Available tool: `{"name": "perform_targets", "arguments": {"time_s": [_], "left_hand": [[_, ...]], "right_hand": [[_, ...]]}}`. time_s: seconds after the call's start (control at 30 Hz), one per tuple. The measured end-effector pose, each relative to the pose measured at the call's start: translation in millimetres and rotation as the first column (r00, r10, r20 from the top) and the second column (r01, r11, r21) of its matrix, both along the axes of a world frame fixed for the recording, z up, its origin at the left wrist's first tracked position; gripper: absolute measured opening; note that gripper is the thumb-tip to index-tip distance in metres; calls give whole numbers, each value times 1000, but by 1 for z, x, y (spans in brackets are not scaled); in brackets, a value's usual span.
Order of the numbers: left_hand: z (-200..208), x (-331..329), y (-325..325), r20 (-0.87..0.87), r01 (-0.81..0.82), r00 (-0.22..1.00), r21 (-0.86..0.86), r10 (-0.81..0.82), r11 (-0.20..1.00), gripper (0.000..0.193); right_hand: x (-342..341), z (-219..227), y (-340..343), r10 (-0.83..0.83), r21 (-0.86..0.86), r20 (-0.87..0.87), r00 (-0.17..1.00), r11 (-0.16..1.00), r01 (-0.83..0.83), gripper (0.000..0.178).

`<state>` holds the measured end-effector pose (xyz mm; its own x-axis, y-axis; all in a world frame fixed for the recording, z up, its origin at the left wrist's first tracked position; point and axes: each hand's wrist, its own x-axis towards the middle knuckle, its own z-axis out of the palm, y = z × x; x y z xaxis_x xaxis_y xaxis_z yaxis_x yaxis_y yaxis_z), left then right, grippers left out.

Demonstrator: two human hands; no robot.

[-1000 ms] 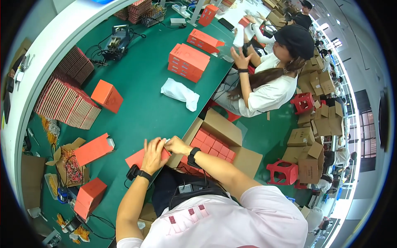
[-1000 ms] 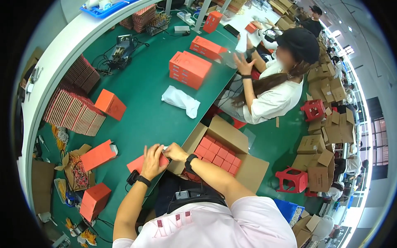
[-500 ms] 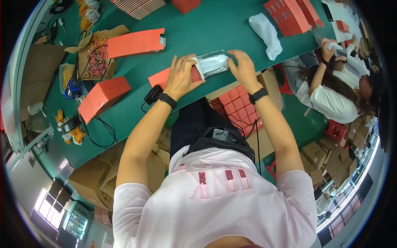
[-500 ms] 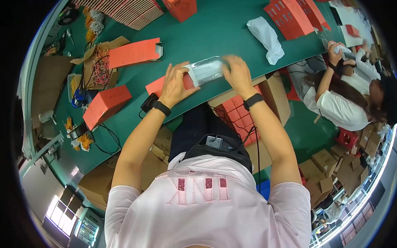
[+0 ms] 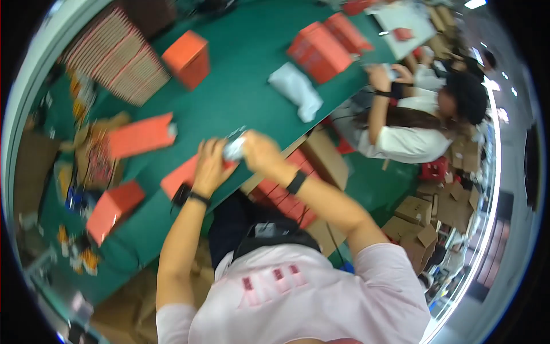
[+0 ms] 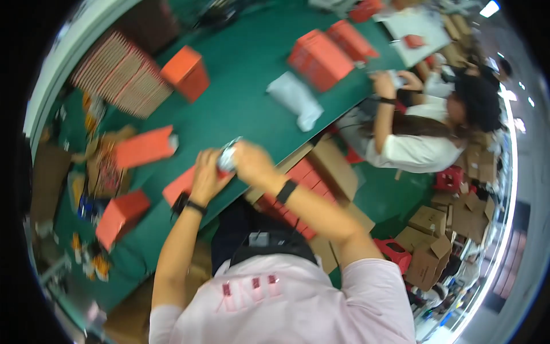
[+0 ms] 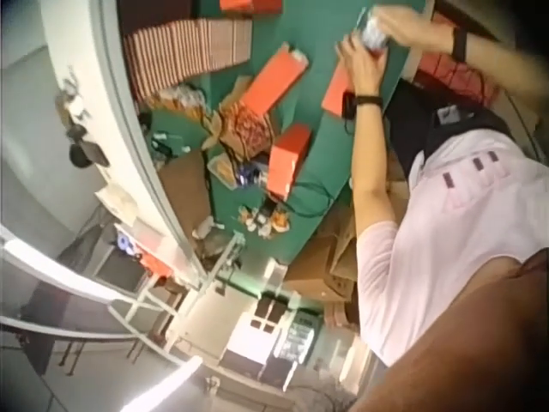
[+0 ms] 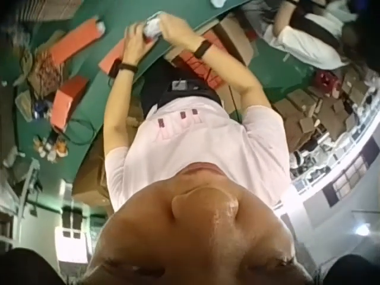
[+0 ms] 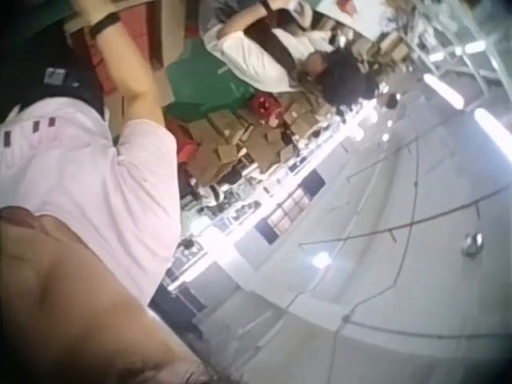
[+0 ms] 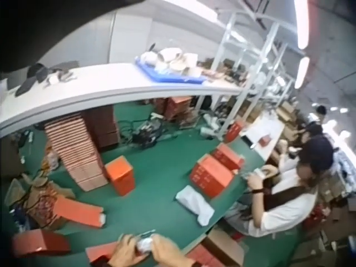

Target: Packing handheld electronic devices into protective bags and product boxes.

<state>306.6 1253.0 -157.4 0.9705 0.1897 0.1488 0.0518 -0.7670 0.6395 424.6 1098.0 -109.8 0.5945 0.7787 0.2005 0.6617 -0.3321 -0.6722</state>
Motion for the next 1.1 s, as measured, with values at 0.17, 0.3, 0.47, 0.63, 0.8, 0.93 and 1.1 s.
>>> {"name": "perform_targets", "arguments": {"time_s": [0.17, 0.3, 0.47, 0.63, 0.8, 0.93, 1.1], "left_hand": [[-7, -1, -17, 32, -75, 996, -120, 79, 990, 70], [-6, -5, -14, -1, -84, 996, -117, 84, 990, 71], [-4, -3, -13, 8, -82, 997, -33, 83, 996, 70], [-1, -3, -4, 37, 27, 999, 14, -27, 1000, 72], [-8, -4, -5, 20, 8, 1000, -2, -8, 1000, 73], [-8, -8, -7, 31, 0, 1000, -8, 1, 1000, 73], [-4, -10, -4, -30, -26, 999, 1, 26, 1000, 81]], "right_hand": [[-18, -16, 2, -274, 227, -240, 931, 917, 328, 14], [-31, -30, 11, -461, -82, -645, 609, 834, 545, 31], [-22, -35, 3, -208, 38, -598, 774, 957, 286, 69], [23, -37, -11, -299, -33, -707, 641, 919, 392, 49], [14, -19, -5, -59, 183, -94, 994, 980, 75, 42], [-12, -1, -4, 84, 15, -5, 996, 996, -84, 42], [8, -11, -12, -543, 128, -518, 661, 715, 688, 25]]}}
